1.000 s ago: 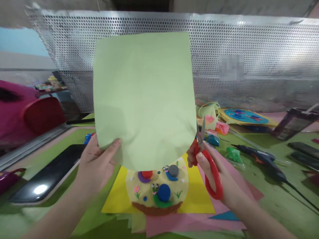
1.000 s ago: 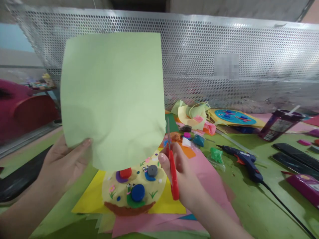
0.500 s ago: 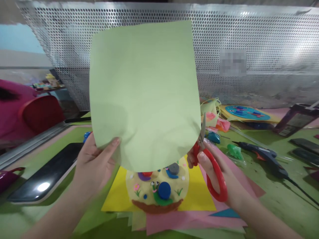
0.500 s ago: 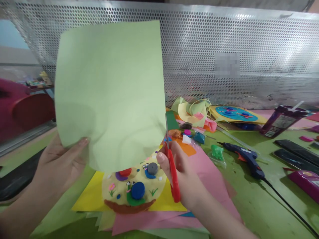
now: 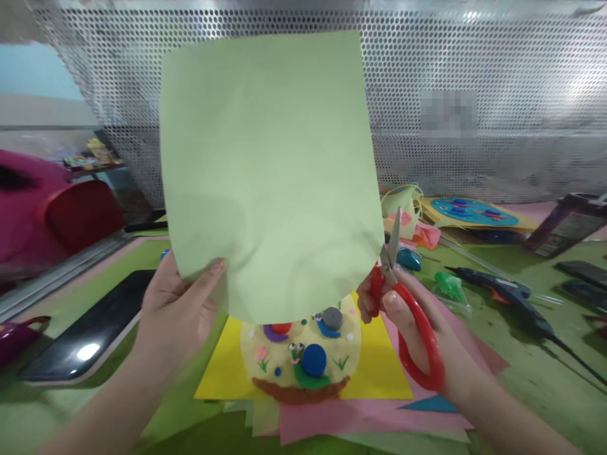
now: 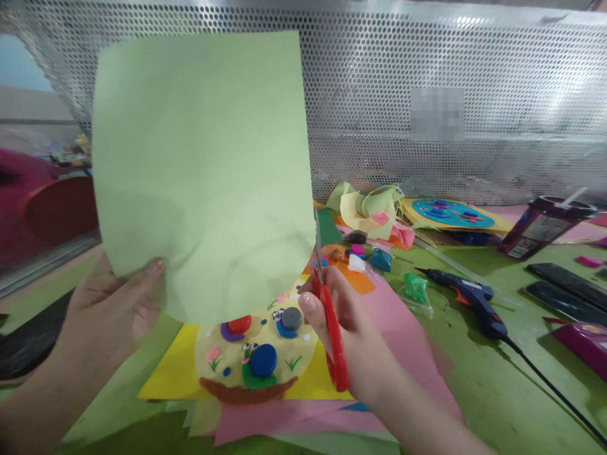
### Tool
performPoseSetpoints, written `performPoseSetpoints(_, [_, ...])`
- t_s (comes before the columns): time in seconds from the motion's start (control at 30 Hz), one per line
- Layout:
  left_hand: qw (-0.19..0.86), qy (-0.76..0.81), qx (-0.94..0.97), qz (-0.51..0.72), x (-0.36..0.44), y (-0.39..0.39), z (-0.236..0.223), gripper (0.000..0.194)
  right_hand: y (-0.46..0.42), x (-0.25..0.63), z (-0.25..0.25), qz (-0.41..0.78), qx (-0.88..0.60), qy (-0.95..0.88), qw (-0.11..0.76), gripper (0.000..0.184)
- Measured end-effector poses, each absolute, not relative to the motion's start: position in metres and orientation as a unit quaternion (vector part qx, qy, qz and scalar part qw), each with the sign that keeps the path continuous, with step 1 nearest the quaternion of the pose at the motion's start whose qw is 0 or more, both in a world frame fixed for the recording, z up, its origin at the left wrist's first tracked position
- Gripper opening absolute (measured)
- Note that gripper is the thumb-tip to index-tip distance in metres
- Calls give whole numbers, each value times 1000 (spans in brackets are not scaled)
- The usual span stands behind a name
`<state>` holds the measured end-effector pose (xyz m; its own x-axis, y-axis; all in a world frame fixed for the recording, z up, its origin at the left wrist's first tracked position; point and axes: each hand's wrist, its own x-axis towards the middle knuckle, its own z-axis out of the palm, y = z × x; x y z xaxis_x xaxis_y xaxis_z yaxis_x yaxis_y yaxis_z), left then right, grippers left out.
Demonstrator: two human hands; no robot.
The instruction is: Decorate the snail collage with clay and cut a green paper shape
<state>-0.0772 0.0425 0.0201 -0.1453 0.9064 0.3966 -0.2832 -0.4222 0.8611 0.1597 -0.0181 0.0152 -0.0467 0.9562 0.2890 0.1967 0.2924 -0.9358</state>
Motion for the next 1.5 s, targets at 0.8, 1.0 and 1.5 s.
performPoseSetpoints(0.8, [463, 341, 470, 669, -74, 36, 12, 63, -17, 163, 16, 340, -492, -604, 526, 34])
performPoseSetpoints(1.0, [507, 353, 456, 641, -73, 35, 13, 58, -16, 164, 16, 335, -488, -613, 522, 34])
performPoseSetpoints(1.5, [488, 354, 485, 634, -78, 39, 16, 56, -16, 170, 20, 355, -469, -637, 498, 31])
